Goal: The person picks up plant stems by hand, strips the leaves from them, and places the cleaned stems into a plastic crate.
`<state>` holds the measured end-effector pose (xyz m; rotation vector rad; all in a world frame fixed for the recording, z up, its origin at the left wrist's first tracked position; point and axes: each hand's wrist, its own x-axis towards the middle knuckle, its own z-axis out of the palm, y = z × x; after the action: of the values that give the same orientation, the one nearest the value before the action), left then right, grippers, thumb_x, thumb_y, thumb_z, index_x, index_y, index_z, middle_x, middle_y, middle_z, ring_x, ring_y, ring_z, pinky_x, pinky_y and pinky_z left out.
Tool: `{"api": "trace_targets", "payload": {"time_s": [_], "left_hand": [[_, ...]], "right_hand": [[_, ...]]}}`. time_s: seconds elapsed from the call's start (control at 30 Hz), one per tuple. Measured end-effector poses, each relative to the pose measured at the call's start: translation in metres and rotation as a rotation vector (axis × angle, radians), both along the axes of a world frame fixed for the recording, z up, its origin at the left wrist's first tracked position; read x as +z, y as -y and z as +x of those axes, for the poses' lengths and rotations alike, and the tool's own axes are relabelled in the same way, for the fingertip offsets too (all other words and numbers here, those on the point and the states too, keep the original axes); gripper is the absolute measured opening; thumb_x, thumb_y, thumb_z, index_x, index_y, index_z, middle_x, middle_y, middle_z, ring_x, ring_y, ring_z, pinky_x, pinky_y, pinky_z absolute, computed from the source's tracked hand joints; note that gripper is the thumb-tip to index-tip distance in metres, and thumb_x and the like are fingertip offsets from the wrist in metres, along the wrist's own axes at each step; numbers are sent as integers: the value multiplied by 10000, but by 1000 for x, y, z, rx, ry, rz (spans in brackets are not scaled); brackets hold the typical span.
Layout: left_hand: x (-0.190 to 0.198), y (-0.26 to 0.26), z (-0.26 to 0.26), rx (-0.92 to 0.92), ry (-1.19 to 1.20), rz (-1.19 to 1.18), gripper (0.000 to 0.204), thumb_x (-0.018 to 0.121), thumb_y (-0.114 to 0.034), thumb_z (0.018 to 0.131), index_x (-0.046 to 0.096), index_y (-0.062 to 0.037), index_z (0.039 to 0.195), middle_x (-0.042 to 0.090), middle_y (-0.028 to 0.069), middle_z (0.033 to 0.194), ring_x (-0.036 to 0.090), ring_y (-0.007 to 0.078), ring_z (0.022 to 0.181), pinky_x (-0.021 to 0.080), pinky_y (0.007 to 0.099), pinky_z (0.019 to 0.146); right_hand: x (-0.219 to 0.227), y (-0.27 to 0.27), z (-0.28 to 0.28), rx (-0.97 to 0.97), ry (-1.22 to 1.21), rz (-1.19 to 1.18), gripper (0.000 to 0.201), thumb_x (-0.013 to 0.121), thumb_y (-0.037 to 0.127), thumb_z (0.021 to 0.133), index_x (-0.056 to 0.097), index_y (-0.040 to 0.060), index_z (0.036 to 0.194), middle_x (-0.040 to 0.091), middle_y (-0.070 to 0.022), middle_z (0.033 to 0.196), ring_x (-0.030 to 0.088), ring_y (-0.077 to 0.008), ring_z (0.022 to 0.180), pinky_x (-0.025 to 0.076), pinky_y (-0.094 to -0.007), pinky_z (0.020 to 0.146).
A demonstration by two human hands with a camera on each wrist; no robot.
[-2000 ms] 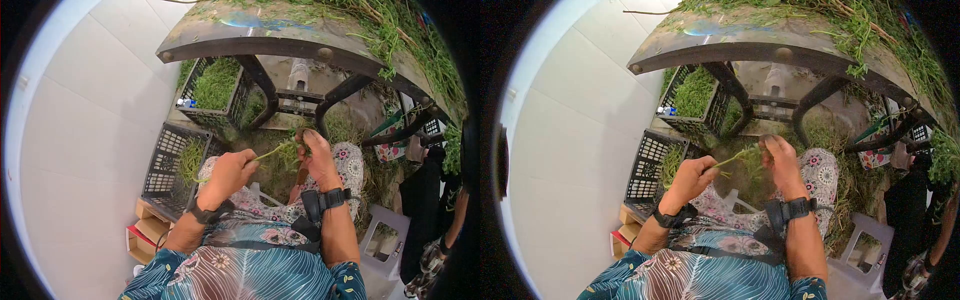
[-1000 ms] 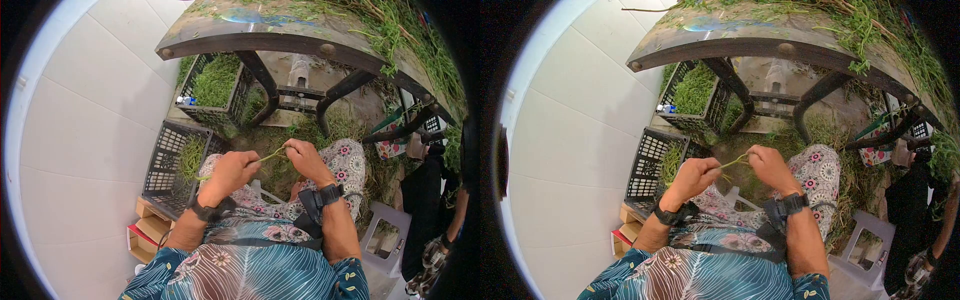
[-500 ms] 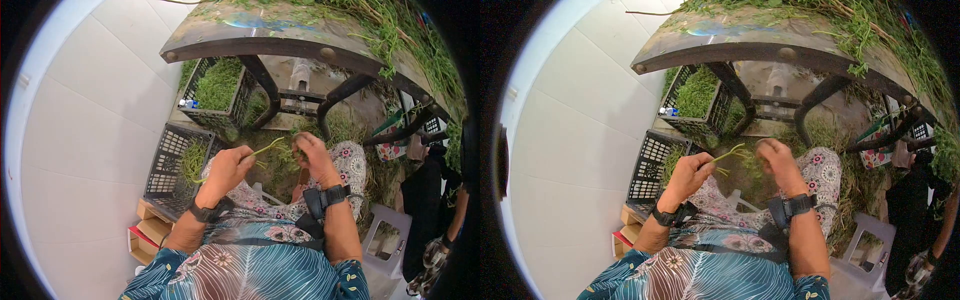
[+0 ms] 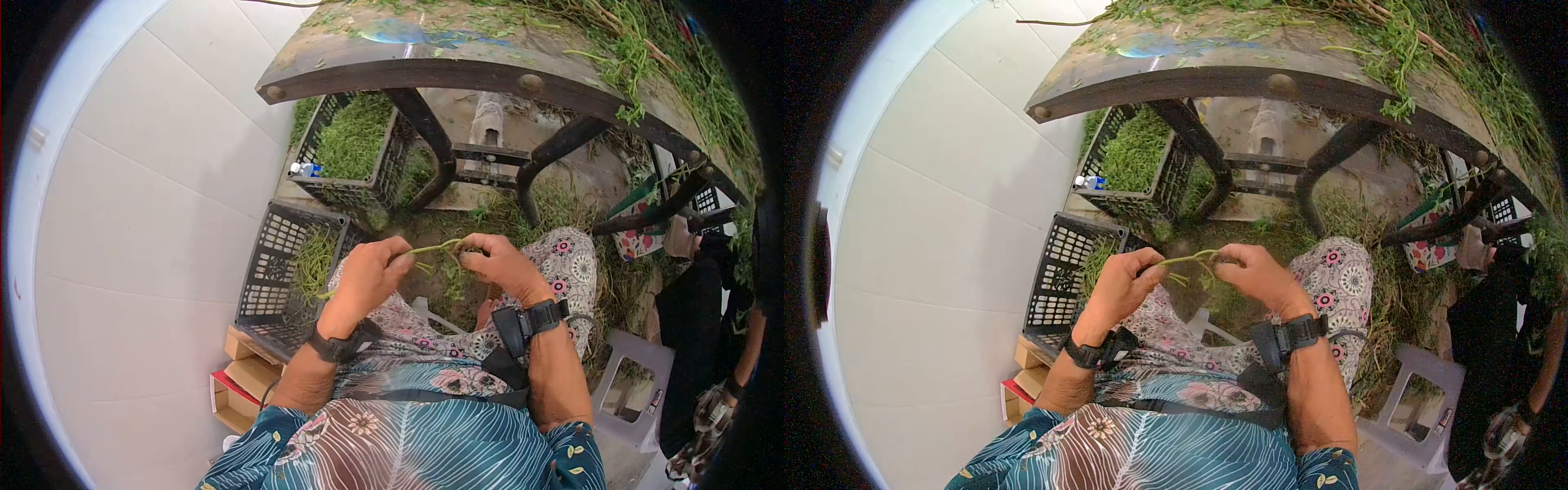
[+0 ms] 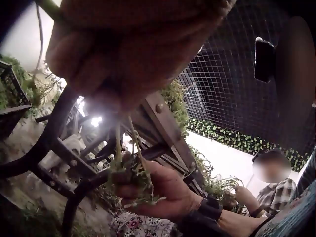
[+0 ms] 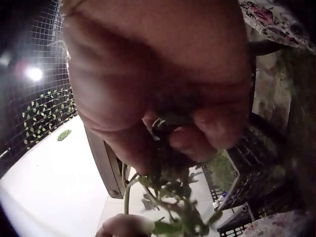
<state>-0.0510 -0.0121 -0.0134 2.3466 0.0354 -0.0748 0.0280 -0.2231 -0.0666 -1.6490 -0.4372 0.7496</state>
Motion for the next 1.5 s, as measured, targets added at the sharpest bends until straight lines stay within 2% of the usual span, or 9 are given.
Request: {"api": "trace_targets", "payload": {"time_s": [0.1, 0.3, 0.43, 0.63, 0.73, 1.17, 1.27, 1.37, 1.5], "left_hand": [[-13, -2, -1, -65, 44, -20, 149, 570, -157, 834, 597, -11, 817, 535, 67, 570, 523, 159, 507, 396, 284, 487], [-8, 18, -2, -98, 75, 64, 153, 579, -186, 815, 609, -37, 827, 565, 149, 631, 557, 323, 577, 422, 355, 514], [-9, 18, -2, -106, 76, 109, 151, 579, -189, 813, 612, -42, 825, 570, 140, 628, 565, 305, 580, 422, 359, 514], [-12, 2, -7, -24, 21, -70, 150, 554, -147, 847, 593, -4, 821, 524, 46, 569, 496, 121, 509, 388, 274, 481], [-11, -8, -7, 11, 39, -9, 162, 542, -148, 863, 580, 6, 830, 479, 25, 547, 436, 89, 500, 369, 254, 476], [-14, -2, 0, 4, 59, 69, 139, 561, -149, 834, 595, -14, 840, 519, 68, 567, 482, 144, 498, 392, 285, 491], [-16, -2, 1, 2, 71, 75, 136, 563, -147, 829, 593, -14, 834, 526, 75, 575, 502, 156, 510, 396, 293, 496], [-16, 0, 0, -5, 44, 70, 135, 567, -145, 824, 594, -13, 825, 528, 86, 581, 514, 173, 516, 401, 296, 500], [-10, 21, -3, -74, 65, 79, 134, 573, -141, 819, 596, -10, 809, 528, 99, 586, 513, 181, 510, 405, 287, 500]], "right_hand": [[2, -1, 0, -71, 20, -58, 189, 532, 170, 819, 603, 35, 931, 449, 64, 648, 344, -42, 519, 303, -232, 463], [-1, -7, -2, -262, -65, -35, 199, 506, 183, 816, 592, 18, 887, 448, 39, 643, 367, -55, 551, 318, -254, 490], [-15, -10, 0, -279, 65, -94, 164, 472, 137, 817, 574, 7, 817, 471, 4, 674, 372, -79, 547, 330, -276, 489], [-38, 31, 31, -741, -604, 428, 124, 436, 97, 842, 516, 44, 921, 574, -75, 834, 528, -151, 661, 371, -282, 475], [-14, 27, 25, -664, -636, 586, 149, 435, 120, 858, 521, 74, 971, 592, -67, 884, 533, -156, 657, 376, -235, 465], [-8, -1, 3, -76, -131, 71, 235, 594, 209, 826, 604, 46, 995, 459, 58, 681, 351, -44, 521, 289, -212, 457], [-4, -1, 2, -67, -45, 22, 203, 583, 205, 814, 607, 46, 937, 439, 57, 637, 357, -44, 527, 293, -224, 462], [9, 0, 1, -70, -31, -105, 280, 542, 191, 786, 592, -28, 953, 556, -25, 761, 484, -106, 707, 405, -264, 648], [5, -4, 1, -270, -141, 0, 210, 515, 175, 801, 568, -1, 903, 494, -10, 701, 437, -95, 640, 367, -265, 552]]}}
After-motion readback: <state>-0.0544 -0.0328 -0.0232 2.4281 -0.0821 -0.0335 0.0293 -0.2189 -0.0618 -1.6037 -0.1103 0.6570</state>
